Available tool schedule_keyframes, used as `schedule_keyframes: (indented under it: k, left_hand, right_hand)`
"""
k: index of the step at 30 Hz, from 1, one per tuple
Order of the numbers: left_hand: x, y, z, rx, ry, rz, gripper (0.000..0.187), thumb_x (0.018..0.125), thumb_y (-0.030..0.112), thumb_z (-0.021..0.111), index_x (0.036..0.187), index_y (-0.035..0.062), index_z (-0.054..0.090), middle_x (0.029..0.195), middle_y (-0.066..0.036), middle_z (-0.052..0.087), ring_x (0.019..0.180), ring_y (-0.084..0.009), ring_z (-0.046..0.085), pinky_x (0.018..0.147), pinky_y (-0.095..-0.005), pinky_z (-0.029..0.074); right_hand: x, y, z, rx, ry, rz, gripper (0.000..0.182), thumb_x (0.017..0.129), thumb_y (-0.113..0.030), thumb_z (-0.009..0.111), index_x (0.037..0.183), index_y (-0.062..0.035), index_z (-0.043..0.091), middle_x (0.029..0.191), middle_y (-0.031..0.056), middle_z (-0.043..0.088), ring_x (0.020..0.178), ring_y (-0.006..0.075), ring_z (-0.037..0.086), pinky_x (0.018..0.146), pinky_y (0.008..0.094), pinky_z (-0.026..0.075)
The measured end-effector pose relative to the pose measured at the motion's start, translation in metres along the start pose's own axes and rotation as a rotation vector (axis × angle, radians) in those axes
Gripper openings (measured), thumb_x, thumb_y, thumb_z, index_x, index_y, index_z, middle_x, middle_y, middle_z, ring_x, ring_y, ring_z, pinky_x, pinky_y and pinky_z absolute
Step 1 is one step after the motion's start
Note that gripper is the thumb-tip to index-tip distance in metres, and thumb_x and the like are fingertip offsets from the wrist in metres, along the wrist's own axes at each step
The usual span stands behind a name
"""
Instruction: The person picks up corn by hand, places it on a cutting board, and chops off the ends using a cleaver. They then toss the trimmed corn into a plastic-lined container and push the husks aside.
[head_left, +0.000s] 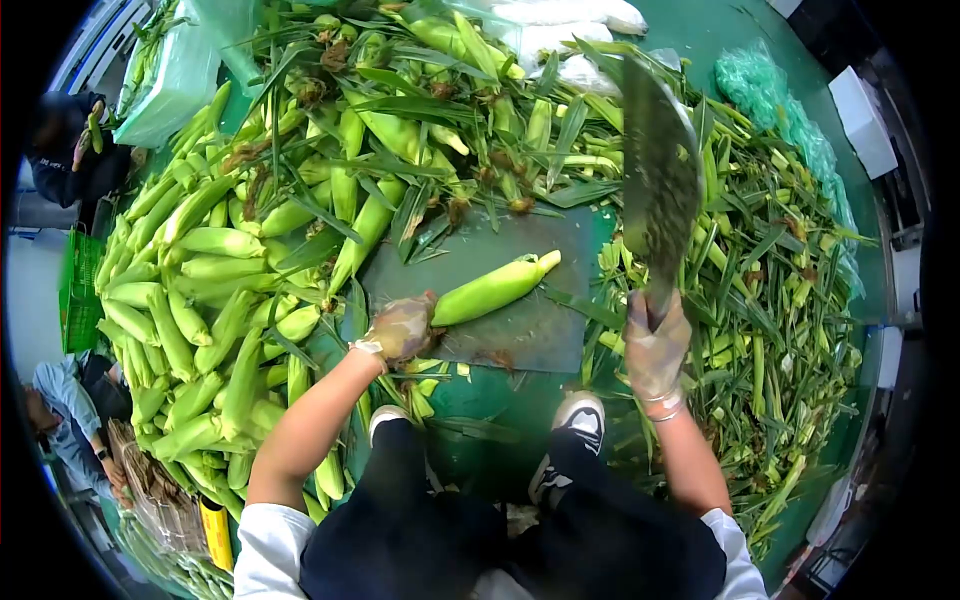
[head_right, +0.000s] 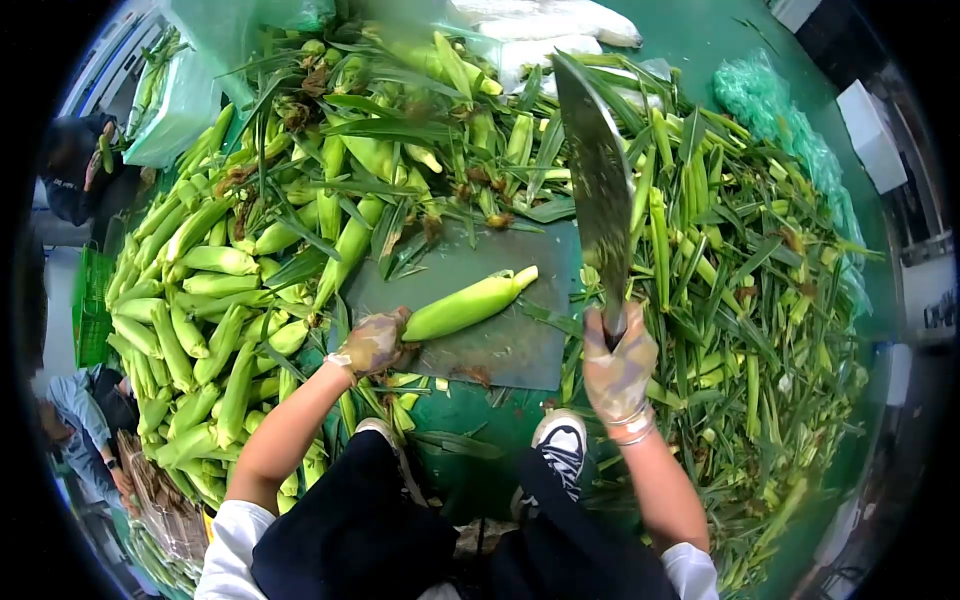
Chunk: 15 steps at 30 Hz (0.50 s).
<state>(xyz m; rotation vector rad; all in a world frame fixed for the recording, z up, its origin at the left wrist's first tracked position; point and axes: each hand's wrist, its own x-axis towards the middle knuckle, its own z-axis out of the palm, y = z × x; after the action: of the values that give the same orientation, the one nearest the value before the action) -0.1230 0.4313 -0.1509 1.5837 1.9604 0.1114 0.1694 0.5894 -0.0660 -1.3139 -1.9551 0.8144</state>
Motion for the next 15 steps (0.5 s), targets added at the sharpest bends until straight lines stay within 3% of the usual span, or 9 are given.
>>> schedule_keyframes:
  k: [3, 6, 8, 9, 10, 11, 12, 13, 15]
  left_hand:
    - [-0.002, -0.009, 0.005, 0.092, -0.009, -0.009, 0.041, 0.081, 0.024, 0.064, 0.111, -0.0004, 0.050, 0.090, -0.024, 0.063, 0.087, -0.0425, 0.061, 0.074, -0.0480, 0.047]
    - [-0.005, 0.000, 0.000, 0.064, 0.051, 0.019, 0.037, 0.081, 0.021, 0.063, 0.109, -0.0011, 0.054, 0.089, -0.025, 0.063, 0.085, -0.0427, 0.061, 0.073, -0.0469, 0.048]
    - [-0.019, -0.003, 0.000, -0.141, -0.004, -0.134, 0.031, 0.080, 0.011, 0.060, 0.108, -0.0026, 0.059, 0.092, -0.026, 0.064, 0.085, -0.0391, 0.063, 0.074, -0.0420, 0.050]
    - [-0.027, -0.016, 0.020, -0.328, 0.114, 0.004, 0.030, 0.081, 0.008, 0.062, 0.109, -0.0039, 0.062, 0.098, -0.021, 0.068, 0.089, -0.0316, 0.067, 0.079, -0.0358, 0.051]
    - [-0.025, -0.018, 0.053, -0.778, 0.139, -0.135, 0.046, 0.088, 0.031, 0.064, 0.117, -0.0047, 0.059, 0.084, -0.015, 0.067, 0.079, -0.0278, 0.064, 0.071, -0.0378, 0.050]
    - [-0.025, 0.008, 0.073, -1.024, 0.274, -0.116, 0.043, 0.092, 0.030, 0.061, 0.120, -0.0016, 0.058, 0.082, -0.007, 0.066, 0.076, -0.0196, 0.064, 0.069, -0.0288, 0.051]
    - [-0.027, 0.048, 0.064, -1.039, 0.140, -0.366, 0.037, 0.094, 0.028, 0.058, 0.121, 0.0021, 0.057, 0.080, -0.005, 0.063, 0.077, -0.0165, 0.063, 0.070, -0.0211, 0.051]
    - [-0.021, 0.077, 0.061, -1.038, 0.137, -0.369, 0.037, 0.094, 0.028, 0.058, 0.121, 0.0021, 0.057, 0.080, -0.005, 0.063, 0.077, -0.0165, 0.063, 0.070, -0.0211, 0.051]
    - [0.001, 0.113, 0.055, -0.541, -0.141, 0.008, 0.062, 0.090, 0.043, 0.059, 0.132, -0.0002, 0.044, 0.119, -0.022, 0.054, 0.112, -0.0329, 0.051, 0.095, -0.0409, 0.043]
  right_hand:
    - [-0.027, 0.050, 0.035, -0.093, -0.016, -0.215, 0.016, 0.089, -0.019, 0.062, 0.085, -0.0040, 0.056, 0.059, 0.0134, 0.056, 0.052, 0.0321, 0.056, 0.053, 0.0396, 0.045]
    - [-0.041, 0.103, 0.050, -0.390, -0.458, 0.141, 0.021, 0.089, -0.024, 0.058, 0.089, -0.0044, 0.063, 0.068, 0.0194, 0.063, 0.061, 0.0359, 0.062, 0.059, 0.0454, 0.048]
    - [-0.026, 0.106, 0.030, -0.670, -0.497, -0.475, 0.026, 0.088, -0.028, 0.060, 0.088, -0.0027, 0.064, 0.071, 0.0216, 0.064, 0.066, 0.0381, 0.063, 0.062, 0.0440, 0.049]
    - [-0.020, 0.093, 0.022, -0.309, -0.370, 0.271, 0.028, 0.087, -0.029, 0.061, 0.089, -0.0017, 0.063, 0.071, 0.0212, 0.064, 0.068, 0.0371, 0.063, 0.062, 0.0423, 0.049]
    - [-0.012, 0.095, 0.015, -0.253, -0.302, 0.263, 0.028, 0.087, -0.030, 0.062, 0.088, -0.0020, 0.063, 0.072, 0.0202, 0.064, 0.067, 0.0344, 0.063, 0.062, 0.0408, 0.049]
    - [-0.002, 0.081, 0.006, -0.244, -0.266, 0.278, 0.028, 0.087, -0.030, 0.062, 0.088, -0.0020, 0.063, 0.070, 0.0192, 0.063, 0.064, 0.0338, 0.061, 0.061, 0.0402, 0.048]
    - [0.006, 0.065, -0.003, -0.238, -0.238, 0.307, 0.027, 0.088, -0.029, 0.063, 0.088, -0.0021, 0.063, 0.069, 0.0182, 0.062, 0.062, 0.0332, 0.060, 0.061, 0.0396, 0.047]
    - [0.011, 0.062, -0.006, -0.148, -0.218, 0.327, 0.027, 0.088, -0.029, 0.063, 0.088, -0.0018, 0.062, 0.067, 0.0173, 0.060, 0.059, 0.0327, 0.057, 0.060, 0.0395, 0.046]
    - [0.022, 0.041, -0.012, -0.107, -0.160, 0.192, 0.027, 0.089, -0.027, 0.063, 0.087, -0.0006, 0.059, 0.063, 0.0149, 0.056, 0.055, 0.0302, 0.052, 0.057, 0.0387, 0.043]
